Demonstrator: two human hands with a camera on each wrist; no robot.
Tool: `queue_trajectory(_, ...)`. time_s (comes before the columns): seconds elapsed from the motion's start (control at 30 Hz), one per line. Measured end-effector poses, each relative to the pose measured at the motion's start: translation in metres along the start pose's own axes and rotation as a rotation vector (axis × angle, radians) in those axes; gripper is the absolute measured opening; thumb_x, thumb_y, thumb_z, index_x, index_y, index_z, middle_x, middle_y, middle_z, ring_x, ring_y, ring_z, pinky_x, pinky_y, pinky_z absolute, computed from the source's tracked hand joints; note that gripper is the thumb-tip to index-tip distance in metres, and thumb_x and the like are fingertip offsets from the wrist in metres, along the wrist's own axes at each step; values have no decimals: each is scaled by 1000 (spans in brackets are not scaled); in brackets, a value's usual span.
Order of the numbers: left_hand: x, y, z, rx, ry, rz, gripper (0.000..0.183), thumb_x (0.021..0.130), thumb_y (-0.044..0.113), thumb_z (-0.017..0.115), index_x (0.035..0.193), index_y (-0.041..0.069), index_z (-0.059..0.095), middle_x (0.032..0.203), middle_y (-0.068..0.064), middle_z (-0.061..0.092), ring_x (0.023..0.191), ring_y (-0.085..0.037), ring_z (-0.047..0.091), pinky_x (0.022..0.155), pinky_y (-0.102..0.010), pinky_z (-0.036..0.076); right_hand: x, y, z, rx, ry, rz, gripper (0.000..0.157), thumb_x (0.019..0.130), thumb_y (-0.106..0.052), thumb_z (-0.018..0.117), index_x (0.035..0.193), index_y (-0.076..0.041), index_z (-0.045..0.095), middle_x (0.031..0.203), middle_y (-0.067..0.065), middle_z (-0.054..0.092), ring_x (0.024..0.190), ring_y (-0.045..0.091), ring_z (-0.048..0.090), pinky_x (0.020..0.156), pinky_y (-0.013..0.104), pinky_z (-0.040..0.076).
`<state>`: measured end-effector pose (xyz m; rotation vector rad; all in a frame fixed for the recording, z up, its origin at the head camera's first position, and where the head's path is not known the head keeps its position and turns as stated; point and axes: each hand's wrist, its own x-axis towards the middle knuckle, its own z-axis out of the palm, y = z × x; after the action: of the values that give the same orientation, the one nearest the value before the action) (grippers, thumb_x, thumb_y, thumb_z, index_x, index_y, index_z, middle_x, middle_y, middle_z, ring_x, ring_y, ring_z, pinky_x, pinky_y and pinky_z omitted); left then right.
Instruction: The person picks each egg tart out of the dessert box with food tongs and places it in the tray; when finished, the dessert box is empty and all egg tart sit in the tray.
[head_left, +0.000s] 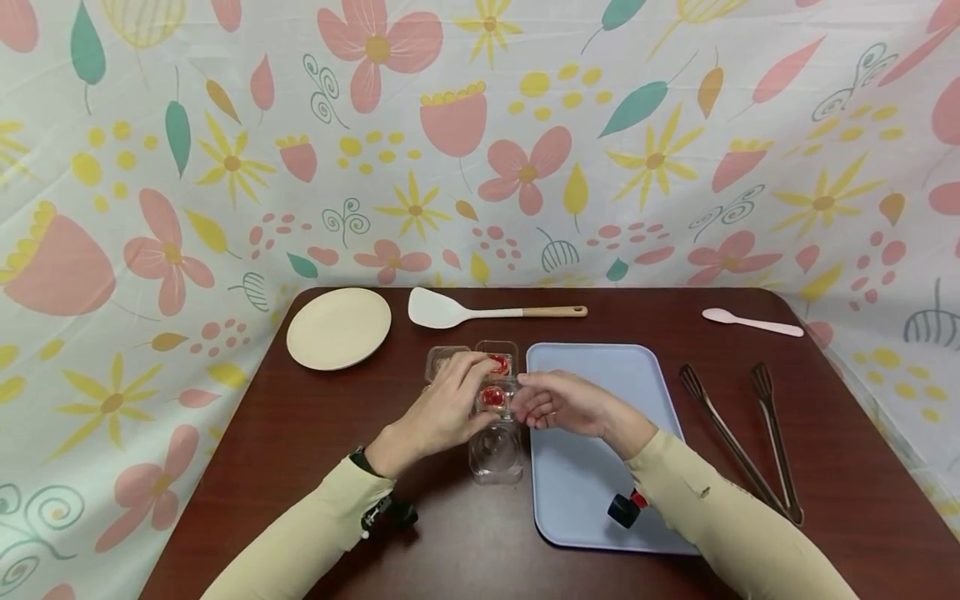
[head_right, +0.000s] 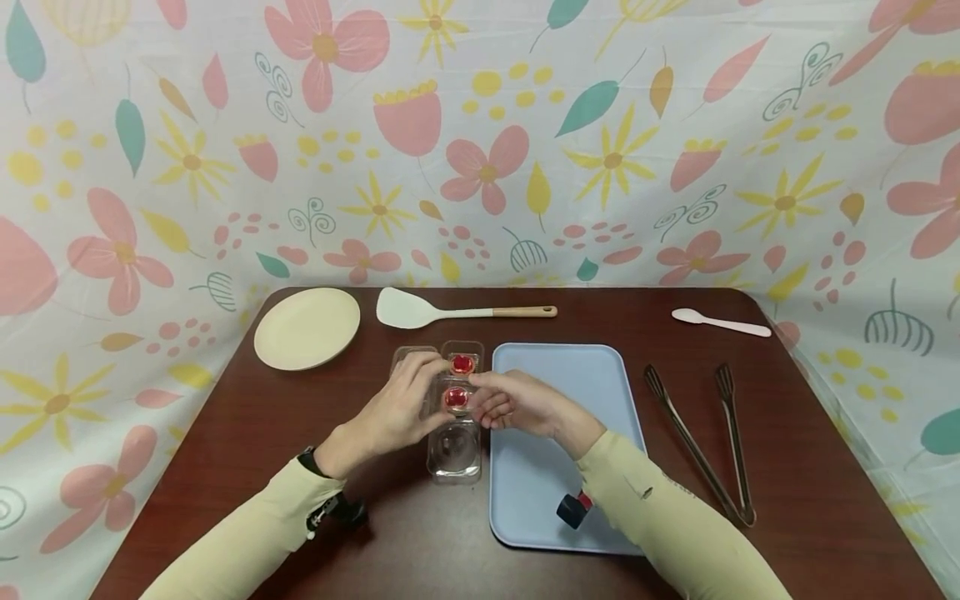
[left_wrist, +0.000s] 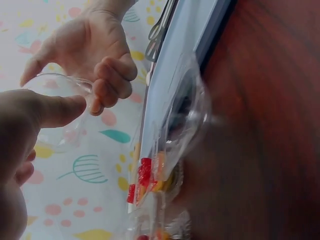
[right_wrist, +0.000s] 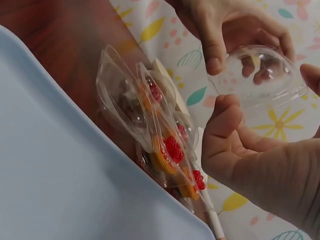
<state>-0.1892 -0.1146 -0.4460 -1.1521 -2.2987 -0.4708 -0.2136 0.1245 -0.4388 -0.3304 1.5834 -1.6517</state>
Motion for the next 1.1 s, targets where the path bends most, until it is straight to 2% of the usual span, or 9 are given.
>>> queue_trajectory(0.1, -6, 2, -1, -59, -42, -71, 83, 69, 29, 88, 133, 1, 45, 128, -15, 47, 120, -28, 49, 103, -42, 42, -4, 1, 5, -30, 35, -51, 37, 97, -35, 53, 96, -1, 68, 87, 6, 68, 74, 14, 60, 72, 27, 49)
queue_trajectory(0.23, -12, 3, -5, -193, -118, -192, 84, 71, 33, 87, 135, 3, 44, 131, -12, 48, 124, -25, 47, 107, -38, 41, -11, 4, 9, -90, 59, -119, 29, 95, -29, 56, 97, -2, 65, 90, 7, 67, 78, 14, 59, 76, 28, 52)
queue_trajectory(0.37, -17, 5, -11, -307, -210, -301, 81, 74, 39, 84, 135, 5, 45, 132, -8, 50, 125, -21, 48, 105, -39, 42, -19, 10, 12, -183, 53, -190, 35, 95, -25, 57, 107, 7, 60, 92, 6, 64, 81, 14, 58, 79, 31, 51)
queue_trajectory(0.47, -23, 9, -17, -364, -285, -350, 79, 77, 45, 80, 136, 5, 46, 134, -7, 52, 125, -22, 49, 104, -42, 43, -25, 16, 15, -274, 71, -224, 42, 93, -24, 62, 113, 13, 57, 91, 3, 62, 83, 14, 57, 78, 32, 50)
queue_trajectory(0.6, -29, 17, -21, -427, -357, -360, 78, 78, 48, 77, 137, 5, 48, 128, -8, 56, 118, -24, 54, 101, -43, 44, -30, 23, 20, -418, 118, -247, 39, 89, -20, 68, 114, 10, 60, 95, 10, 64, 87, 18, 59, 77, 29, 50)
queue_trajectory(0.7, -32, 22, -20, -457, -383, -347, 75, 79, 47, 76, 137, 8, 49, 122, -5, 57, 111, -20, 57, 98, -38, 46, -33, 28, 23, -490, 134, -258, 37, 87, -17, 71, 114, 6, 62, 100, 15, 66, 90, 20, 61, 77, 27, 51)
queue_trajectory(0.9, -40, 31, -15, -515, -401, -334, 66, 83, 46, 71, 134, 7, 52, 123, -3, 57, 110, -15, 56, 97, -34, 47, -36, 39, 29, -528, 114, -271, 42, 82, -20, 78, 113, 3, 62, 99, 14, 65, 87, 20, 59, 75, 27, 52)
queue_trajectory(1.1, -45, 37, -13, -533, -414, -324, 61, 82, 47, 72, 127, 8, 57, 118, -3, 58, 107, -12, 56, 95, -32, 46, -41, 48, 38, -577, 113, -357, 51, 78, -22, 81, 115, 5, 59, 100, 19, 63, 87, 29, 61, 78, 35, 54)
